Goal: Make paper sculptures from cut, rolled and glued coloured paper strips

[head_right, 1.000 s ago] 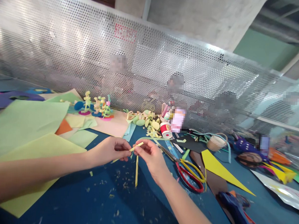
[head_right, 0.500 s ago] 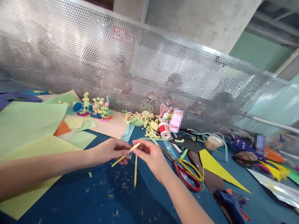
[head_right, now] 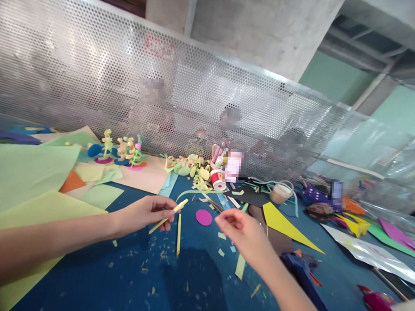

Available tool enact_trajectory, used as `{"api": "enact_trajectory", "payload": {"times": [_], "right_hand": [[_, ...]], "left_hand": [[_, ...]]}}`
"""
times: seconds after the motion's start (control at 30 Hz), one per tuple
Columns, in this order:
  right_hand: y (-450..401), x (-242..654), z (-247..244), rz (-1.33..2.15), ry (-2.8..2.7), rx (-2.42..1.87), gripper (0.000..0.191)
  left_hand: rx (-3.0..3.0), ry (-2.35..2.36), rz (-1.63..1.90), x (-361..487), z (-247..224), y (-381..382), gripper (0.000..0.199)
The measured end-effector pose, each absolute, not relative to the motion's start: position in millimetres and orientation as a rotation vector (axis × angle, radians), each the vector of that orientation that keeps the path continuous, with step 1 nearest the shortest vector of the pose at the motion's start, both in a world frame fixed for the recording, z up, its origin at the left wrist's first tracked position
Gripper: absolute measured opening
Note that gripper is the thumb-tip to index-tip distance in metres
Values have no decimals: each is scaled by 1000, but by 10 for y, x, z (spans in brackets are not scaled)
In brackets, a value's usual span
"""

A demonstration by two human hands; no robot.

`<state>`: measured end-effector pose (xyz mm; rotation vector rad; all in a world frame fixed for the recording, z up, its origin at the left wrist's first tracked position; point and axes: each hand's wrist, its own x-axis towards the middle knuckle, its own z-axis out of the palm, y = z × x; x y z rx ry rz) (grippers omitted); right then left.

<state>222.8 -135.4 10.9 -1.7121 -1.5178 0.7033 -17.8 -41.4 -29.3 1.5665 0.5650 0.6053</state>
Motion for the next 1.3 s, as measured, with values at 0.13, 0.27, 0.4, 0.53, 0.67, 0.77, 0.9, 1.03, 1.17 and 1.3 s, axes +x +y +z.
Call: {"api": "enact_trajectory", "payload": {"times": [0.13,0.27,0.4,0.53,0.67,0.77,0.9,1.03,1.17,1.3], "right_hand": [[-1301,1800,-59,808,-1618,-1489,26],[-1229,1568,-91,761,-1641,-1377,17],[-1186,1580,-128,816,-1601,-1313,17],[-1168,1604,-197,854,-1574,-1322,15],[-1186,1572,-205,827,-1534,-1383,18],[-1202,1546,-179,840,-1519,-1408,20],[-1208,1541,-141,889,-1505,-1411,20],[-1196,1573,-158,988,-1500,-1347,18],[-1174,1620,-202,1035,-1494,-1312,16],[-1239,1746,-52,1033,-1505,-1377,20]], "left_hand": [[1597,509,579,-147,-273,-527,21],[1628,488,550,-155,-254,-564,22],[1648,542,564,-162,-252,-561,23],[1579,572,570,-150,-271,-579,24],[1557,585,558,-128,-313,-599,26],[1544,624,585,-116,-330,-614,27],[1532,614,592,-114,-308,-620,27],[1522,588,584,-125,-289,-584,25],[1431,564,558,-136,-309,-533,22],[1229,585,521,-145,-319,-480,21]]}}
